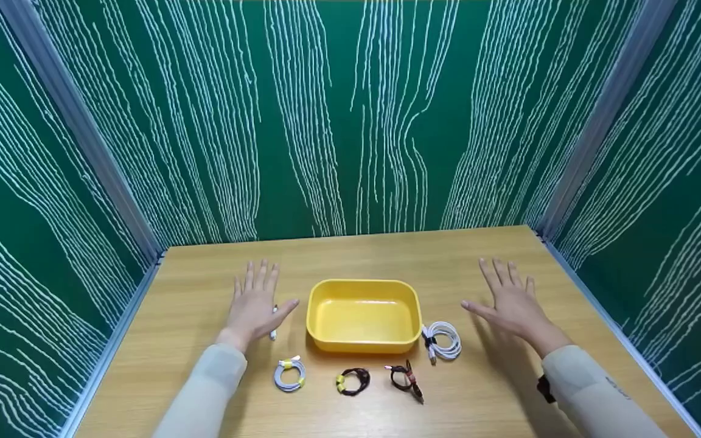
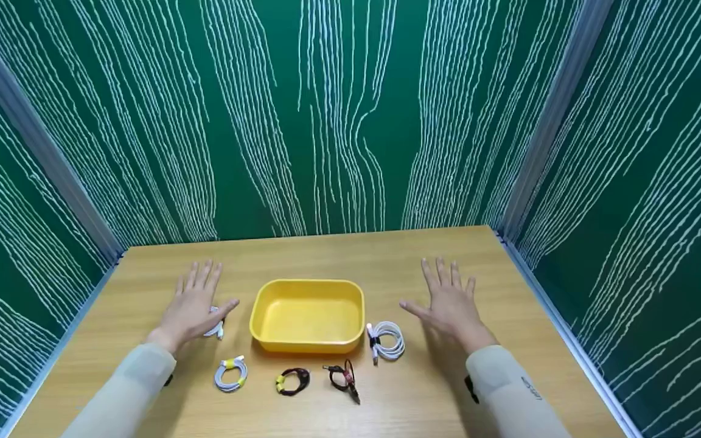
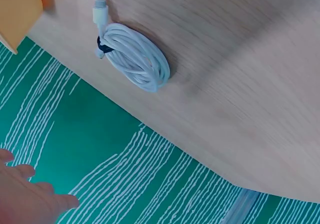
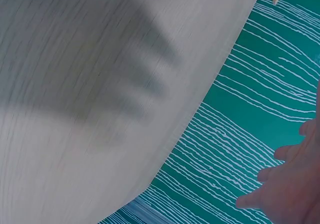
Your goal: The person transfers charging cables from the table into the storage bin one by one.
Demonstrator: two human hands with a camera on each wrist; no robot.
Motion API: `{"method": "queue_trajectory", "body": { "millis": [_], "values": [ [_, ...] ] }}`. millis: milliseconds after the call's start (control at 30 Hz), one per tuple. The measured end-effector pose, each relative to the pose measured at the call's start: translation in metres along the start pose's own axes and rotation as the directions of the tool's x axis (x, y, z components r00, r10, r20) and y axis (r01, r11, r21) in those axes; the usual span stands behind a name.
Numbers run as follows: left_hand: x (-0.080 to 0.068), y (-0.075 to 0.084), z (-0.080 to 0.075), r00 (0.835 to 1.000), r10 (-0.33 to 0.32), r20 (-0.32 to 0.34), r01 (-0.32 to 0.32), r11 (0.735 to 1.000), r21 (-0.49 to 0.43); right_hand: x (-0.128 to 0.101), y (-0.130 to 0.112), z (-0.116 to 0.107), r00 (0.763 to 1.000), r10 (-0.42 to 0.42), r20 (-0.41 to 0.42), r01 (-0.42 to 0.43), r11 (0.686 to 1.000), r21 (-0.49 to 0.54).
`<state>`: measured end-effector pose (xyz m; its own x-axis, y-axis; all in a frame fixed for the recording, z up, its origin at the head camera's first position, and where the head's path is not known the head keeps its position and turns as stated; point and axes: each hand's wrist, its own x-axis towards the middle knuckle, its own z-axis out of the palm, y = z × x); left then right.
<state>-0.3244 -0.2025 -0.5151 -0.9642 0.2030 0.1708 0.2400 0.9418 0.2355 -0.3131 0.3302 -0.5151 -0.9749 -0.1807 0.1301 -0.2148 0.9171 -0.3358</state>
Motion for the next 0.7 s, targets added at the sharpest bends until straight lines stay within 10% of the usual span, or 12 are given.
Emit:
{"method": "queue_trajectory", "body": {
  "millis": [700],
  "values": [
    [0.0,0.012,0.006,0.997,-0.07,0.039,0.078,0.96,-0.27,0.0,-0.005,0.005,0.996,-0.031,-0.084,0.039,0.995,0.097]
  ]
}}
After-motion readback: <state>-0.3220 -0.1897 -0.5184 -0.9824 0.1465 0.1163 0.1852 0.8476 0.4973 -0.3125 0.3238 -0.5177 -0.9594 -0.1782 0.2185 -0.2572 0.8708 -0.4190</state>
